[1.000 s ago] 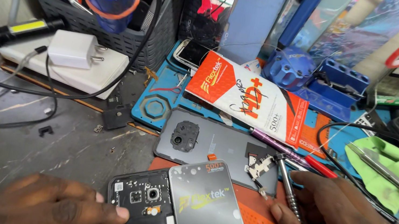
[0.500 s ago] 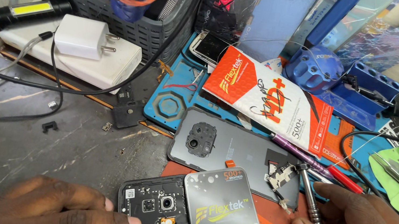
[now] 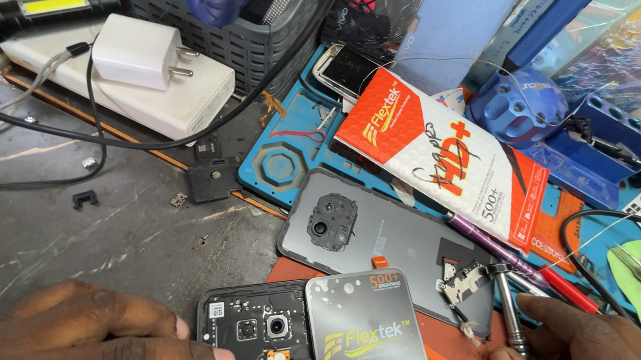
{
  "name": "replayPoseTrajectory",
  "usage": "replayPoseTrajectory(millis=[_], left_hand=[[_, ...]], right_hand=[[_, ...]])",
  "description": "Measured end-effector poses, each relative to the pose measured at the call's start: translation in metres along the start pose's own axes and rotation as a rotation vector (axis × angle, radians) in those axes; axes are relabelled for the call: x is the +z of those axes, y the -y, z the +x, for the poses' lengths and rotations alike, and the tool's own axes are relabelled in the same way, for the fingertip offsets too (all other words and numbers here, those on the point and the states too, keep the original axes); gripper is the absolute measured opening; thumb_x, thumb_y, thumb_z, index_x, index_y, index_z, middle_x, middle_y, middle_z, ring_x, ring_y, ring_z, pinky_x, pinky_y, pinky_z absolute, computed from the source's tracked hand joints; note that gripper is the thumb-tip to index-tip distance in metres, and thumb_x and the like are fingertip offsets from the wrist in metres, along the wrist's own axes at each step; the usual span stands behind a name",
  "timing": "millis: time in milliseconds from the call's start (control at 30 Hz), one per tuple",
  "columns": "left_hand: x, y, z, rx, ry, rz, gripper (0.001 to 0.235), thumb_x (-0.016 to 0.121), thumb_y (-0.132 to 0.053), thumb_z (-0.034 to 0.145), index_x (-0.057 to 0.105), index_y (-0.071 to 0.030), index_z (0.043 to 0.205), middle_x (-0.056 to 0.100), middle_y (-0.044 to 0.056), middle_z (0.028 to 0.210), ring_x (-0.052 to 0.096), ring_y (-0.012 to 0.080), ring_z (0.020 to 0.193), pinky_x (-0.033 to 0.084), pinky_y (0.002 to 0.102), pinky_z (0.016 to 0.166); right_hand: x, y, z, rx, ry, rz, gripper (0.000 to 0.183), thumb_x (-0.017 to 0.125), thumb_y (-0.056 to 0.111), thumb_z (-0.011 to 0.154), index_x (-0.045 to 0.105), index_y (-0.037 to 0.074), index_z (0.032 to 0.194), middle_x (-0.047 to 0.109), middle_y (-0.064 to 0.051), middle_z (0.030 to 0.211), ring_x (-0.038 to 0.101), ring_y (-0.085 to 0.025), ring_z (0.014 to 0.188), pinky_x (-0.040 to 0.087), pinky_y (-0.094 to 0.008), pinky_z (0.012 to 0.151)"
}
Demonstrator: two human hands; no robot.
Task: The person uses a screwdriver to remove and reinsert screws into a disassembled mobile phone on a cluttered workbench. They repeatedly handle small screws and the phone body, occasionally adjusting the device's position.
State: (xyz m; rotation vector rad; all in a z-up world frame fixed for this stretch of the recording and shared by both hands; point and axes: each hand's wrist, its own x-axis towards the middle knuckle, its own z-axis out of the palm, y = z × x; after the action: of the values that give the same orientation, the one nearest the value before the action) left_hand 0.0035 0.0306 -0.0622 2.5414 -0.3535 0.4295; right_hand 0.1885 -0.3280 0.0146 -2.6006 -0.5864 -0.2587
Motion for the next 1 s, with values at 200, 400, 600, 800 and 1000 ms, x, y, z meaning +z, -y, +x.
replayPoseTrajectory(millis=[200,400,600,800,1000], left_hand=[[0.001,0.000,-0.001,-0.014,-0.001,-0.005,0.038,0.069,-0.049,0.089,0.075,-0.043,0.126,0.077,-0.011,0.107,0.069,0.0131,0.110,0.053,0.042,0.094],[0.001,0.004,-0.002,0.000,0.031,0.011,0.040,0.067,-0.048,0.091,0.073,-0.043,0.129,0.077,-0.010,0.109,0.073,0.0130,0.112,0.052,0.044,0.094],[0.000,0.000,0.002,0.014,0.002,0.018,0.039,0.069,-0.047,0.088,0.074,-0.043,0.126,0.077,-0.009,0.107,0.074,0.0136,0.110,0.053,0.043,0.092],[0.003,-0.016,0.010,-0.036,-0.184,0.023,0.034,0.080,-0.052,0.077,0.077,-0.042,0.110,0.075,-0.013,0.089,0.075,0.0091,0.098,0.055,0.038,0.086],[0.004,-0.025,0.015,-0.084,-0.227,0.038,0.031,0.081,-0.054,0.078,0.077,-0.042,0.106,0.075,-0.013,0.087,0.074,0.0074,0.096,0.054,0.035,0.084]], right_hand=[[0.000,0.000,0.000,0.030,0.006,-0.012,0.042,0.082,0.022,0.079,0.078,0.006,0.117,0.070,-0.008,0.086,0.072,-0.017,0.066,0.058,-0.032,0.060],[-0.001,0.005,0.000,0.044,0.005,-0.006,0.042,0.082,0.021,0.079,0.077,0.006,0.118,0.071,-0.008,0.087,0.074,-0.016,0.070,0.059,-0.031,0.063],[-0.002,0.006,0.002,0.072,0.020,-0.052,0.043,0.084,0.023,0.078,0.078,0.008,0.117,0.071,-0.007,0.087,0.073,-0.016,0.069,0.059,-0.031,0.063],[-0.001,0.007,0.001,0.052,0.007,-0.034,0.042,0.083,0.022,0.078,0.078,0.006,0.117,0.071,-0.007,0.087,0.073,-0.016,0.068,0.058,-0.031,0.061],[-0.001,0.009,0.000,0.067,0.009,0.005,0.042,0.081,0.022,0.080,0.077,0.006,0.119,0.072,-0.007,0.090,0.074,-0.014,0.072,0.059,-0.030,0.063]])
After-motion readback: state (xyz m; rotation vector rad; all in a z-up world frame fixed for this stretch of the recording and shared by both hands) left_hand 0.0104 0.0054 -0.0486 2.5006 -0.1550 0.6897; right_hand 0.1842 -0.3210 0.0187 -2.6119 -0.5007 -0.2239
